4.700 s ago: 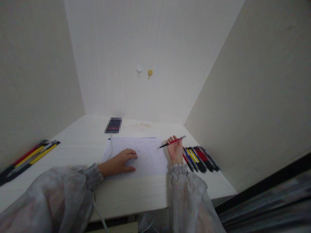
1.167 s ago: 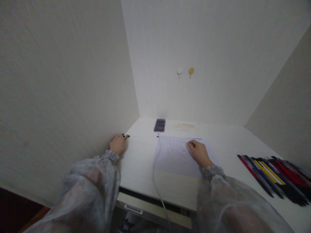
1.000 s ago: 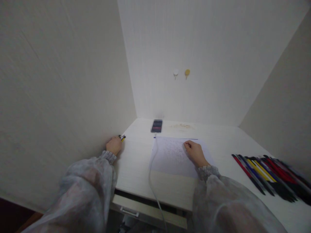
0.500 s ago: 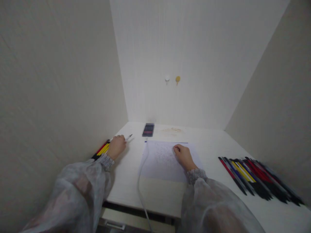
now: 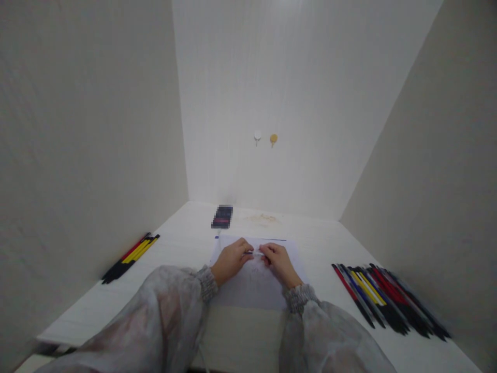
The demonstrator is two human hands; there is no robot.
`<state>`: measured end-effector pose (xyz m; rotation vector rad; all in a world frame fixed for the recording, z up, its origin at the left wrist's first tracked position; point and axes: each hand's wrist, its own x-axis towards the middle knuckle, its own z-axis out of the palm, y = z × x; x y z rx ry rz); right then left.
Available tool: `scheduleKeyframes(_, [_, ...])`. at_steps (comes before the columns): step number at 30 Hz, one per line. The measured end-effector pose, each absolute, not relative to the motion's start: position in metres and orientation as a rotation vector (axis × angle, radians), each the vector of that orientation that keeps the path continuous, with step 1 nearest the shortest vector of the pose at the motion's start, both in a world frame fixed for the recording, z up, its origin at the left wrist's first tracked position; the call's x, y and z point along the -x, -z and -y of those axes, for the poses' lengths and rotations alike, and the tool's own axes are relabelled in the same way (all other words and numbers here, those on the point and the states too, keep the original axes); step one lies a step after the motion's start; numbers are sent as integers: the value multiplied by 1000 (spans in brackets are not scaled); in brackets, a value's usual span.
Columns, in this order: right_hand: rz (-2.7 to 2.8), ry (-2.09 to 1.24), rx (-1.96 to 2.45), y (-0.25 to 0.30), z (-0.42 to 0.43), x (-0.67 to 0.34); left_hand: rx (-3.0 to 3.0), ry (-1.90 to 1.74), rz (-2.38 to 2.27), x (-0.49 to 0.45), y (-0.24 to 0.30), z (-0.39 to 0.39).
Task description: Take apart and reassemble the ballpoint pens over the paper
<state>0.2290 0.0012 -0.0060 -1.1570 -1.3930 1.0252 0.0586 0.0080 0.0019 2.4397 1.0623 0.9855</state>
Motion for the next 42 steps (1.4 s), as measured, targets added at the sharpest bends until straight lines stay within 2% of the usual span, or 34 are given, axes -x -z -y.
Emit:
scheduleKeyframes(5, [1097,-1059,1174,2,-4,-242,-2017,-1189,-1070,-45,7,-25])
scheduleKeyframes(12, [987,-1229,1142,2,0,-240,-1461,-1198,-896,-46,12,-30])
scheduleKeyframes(17, [1028,-1322,1148,8,0,-237,-1406,-1293,-890,-45,10,-27])
scheduleKeyframes(27, [970,-1303,1123,9,-4,-239,-1362,-1221,-940,-46,17,-30])
scheduleKeyframes(34, [1089,-993,1056,8,-5,-239,-1269,-1133,-964,-45,19,-32])
scheduleKeyframes(38, [1010,-1171,1008,-3,2,-236,-1265,-1192,-898,-44,18,-32])
scheduleKeyframes(42, [1014,-1269,1181,-3,4,-236,-1242,-1224,-866,-44,20,-34])
